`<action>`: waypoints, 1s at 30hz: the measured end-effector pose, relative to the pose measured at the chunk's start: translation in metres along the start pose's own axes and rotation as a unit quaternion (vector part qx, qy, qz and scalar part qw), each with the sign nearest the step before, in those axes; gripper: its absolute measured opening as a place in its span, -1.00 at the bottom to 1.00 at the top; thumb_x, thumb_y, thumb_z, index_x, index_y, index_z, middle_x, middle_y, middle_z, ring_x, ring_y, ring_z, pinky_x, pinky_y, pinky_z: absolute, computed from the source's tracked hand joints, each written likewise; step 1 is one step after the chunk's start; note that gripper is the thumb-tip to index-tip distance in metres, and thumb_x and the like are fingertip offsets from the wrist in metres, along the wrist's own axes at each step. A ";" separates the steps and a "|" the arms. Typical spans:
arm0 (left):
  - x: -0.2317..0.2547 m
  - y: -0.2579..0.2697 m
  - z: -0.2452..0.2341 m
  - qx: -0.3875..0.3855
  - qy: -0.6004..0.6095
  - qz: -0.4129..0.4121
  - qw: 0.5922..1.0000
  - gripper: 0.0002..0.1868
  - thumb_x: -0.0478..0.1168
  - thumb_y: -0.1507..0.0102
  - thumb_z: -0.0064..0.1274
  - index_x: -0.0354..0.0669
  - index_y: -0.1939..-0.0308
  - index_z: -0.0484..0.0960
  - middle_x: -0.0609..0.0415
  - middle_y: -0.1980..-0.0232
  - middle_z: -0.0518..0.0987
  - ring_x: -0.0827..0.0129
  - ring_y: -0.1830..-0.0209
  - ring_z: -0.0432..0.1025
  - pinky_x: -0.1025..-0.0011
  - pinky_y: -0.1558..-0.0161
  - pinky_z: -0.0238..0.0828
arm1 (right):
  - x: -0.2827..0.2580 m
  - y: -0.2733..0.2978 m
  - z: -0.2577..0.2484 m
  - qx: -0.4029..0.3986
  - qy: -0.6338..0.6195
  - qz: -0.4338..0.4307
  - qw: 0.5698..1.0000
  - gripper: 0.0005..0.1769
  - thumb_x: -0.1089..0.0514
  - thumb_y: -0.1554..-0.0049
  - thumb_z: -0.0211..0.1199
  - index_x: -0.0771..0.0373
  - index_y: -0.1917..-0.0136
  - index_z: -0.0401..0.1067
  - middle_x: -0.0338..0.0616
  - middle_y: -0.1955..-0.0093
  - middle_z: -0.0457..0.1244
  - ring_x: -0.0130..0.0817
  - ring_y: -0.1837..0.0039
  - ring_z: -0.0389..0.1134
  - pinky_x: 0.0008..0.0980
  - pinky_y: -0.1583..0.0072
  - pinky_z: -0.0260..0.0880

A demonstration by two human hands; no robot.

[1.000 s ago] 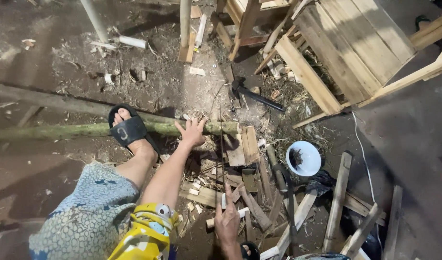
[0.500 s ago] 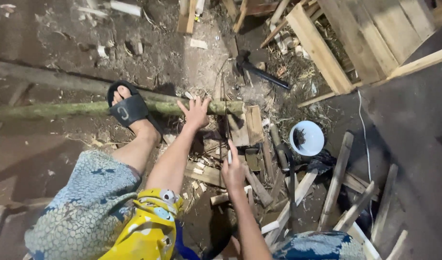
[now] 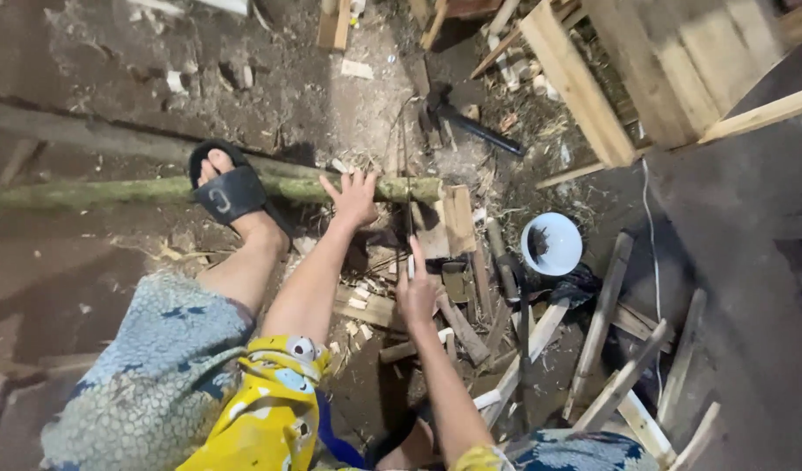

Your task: The person saws a long wooden log with a hand saw while seated on the floor. They then pick up a wooden frame and saw one of its side pieces.

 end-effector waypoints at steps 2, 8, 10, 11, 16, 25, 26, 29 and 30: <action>-0.006 -0.010 0.010 0.002 0.001 0.000 1.000 -0.26 -0.20 -0.02 0.05 0.08 -0.29 0.17 0.02 -0.18 0.25 0.04 -0.32 -0.01 -0.51 -0.18 -0.61 | -0.012 0.026 -0.021 -0.009 -0.066 -0.005 0.998 -0.32 0.21 -0.10 0.03 -0.40 -0.40 0.08 0.30 0.07 0.30 0.18 -0.02 0.35 -0.03 -0.06 0.34; 0.004 0.006 0.006 -0.025 0.011 -0.010 1.000 -0.18 -0.29 0.03 0.09 0.02 -0.31 0.17 -0.05 -0.21 0.26 -0.03 -0.35 -0.03 -0.52 -0.15 -0.68 | 0.046 0.113 -0.029 -0.022 -0.052 0.015 0.998 -0.33 0.27 -0.05 0.06 -0.22 -0.38 0.18 0.14 -0.11 0.28 0.09 -0.09 0.31 -0.10 -0.10 0.32; 0.004 -0.010 -0.013 -0.002 0.011 -0.007 1.000 -0.16 -0.20 0.02 0.18 0.01 -0.31 0.15 -0.08 -0.25 0.23 -0.05 -0.36 -0.06 -0.52 -0.15 -0.66 | 0.019 0.055 -0.021 -0.027 0.002 0.028 0.999 -0.33 0.24 -0.05 0.05 -0.32 -0.38 0.15 0.20 0.02 0.33 0.13 0.05 0.38 -0.05 0.00 0.39; 0.004 0.000 -0.014 -0.005 0.020 0.000 1.000 -0.18 -0.19 0.01 0.18 -0.01 -0.30 0.16 -0.08 -0.24 0.23 -0.05 -0.36 -0.05 -0.53 -0.16 -0.67 | 0.011 0.030 -0.012 -0.020 -0.104 0.058 0.993 -0.37 0.19 -0.07 0.03 -0.32 -0.37 0.18 0.24 0.03 0.33 0.12 0.02 0.37 -0.08 -0.04 0.35; -0.003 -0.010 0.002 -0.009 0.022 0.003 1.000 -0.23 -0.11 -0.01 0.16 0.06 -0.27 0.19 0.01 -0.19 0.26 0.00 -0.34 -0.03 -0.52 -0.16 -0.68 | 0.001 0.029 -0.004 0.016 -0.093 -0.039 0.995 -0.38 0.23 -0.15 -0.08 -0.24 -0.43 0.09 0.20 -0.02 0.31 0.17 0.01 0.35 -0.03 0.07 0.37; -0.002 -0.008 0.005 0.011 0.030 -0.013 0.999 -0.15 -0.21 0.17 0.22 0.01 -0.20 0.26 -0.07 -0.20 0.25 -0.02 -0.32 0.03 -0.52 -0.18 -0.68 | 0.013 0.031 0.006 0.011 -0.113 -0.068 0.991 -0.33 0.28 -0.05 0.03 0.14 -0.43 0.04 -0.18 0.25 0.28 -0.41 0.44 0.14 -0.45 0.36 0.22; -0.007 -0.013 0.011 0.009 0.025 -0.006 1.000 -0.21 -0.15 0.04 0.16 0.05 -0.25 0.21 -0.02 -0.18 0.25 0.01 -0.33 -0.01 -0.51 -0.17 -0.71 | -0.003 0.007 0.007 0.009 -0.067 -0.040 0.997 -0.37 0.21 -0.11 0.03 -0.06 -0.44 0.05 0.08 0.25 0.30 -0.10 0.27 0.26 -0.25 0.24 0.28; -0.006 -0.007 0.019 0.000 0.025 0.005 1.000 -0.27 -0.07 -0.06 0.13 0.08 -0.28 0.17 0.03 -0.16 0.24 0.03 -0.33 -0.05 -0.50 -0.17 -0.72 | -0.001 0.009 -0.002 -0.025 -0.091 0.016 0.995 -0.35 0.26 -0.16 -0.02 -0.20 -0.46 0.04 0.30 0.01 0.25 0.12 0.09 0.39 -0.14 0.06 0.37; -0.007 -0.008 0.013 -0.001 0.025 0.006 1.000 -0.27 -0.06 -0.05 0.15 0.07 -0.26 0.19 0.03 -0.16 0.23 0.03 -0.33 -0.05 -0.51 -0.18 -0.70 | 0.003 0.018 -0.004 -0.057 -0.168 0.038 0.983 -0.31 0.38 -0.15 -0.08 -0.13 -0.48 0.03 0.27 -0.24 0.19 0.04 0.08 0.41 -0.24 0.00 0.39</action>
Point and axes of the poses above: each hand's wrist, its own y-axis away from the middle knuckle, its own z-axis out of the palm, x = y × z, the point moved 3 cm from there along -y, towards the middle knuckle
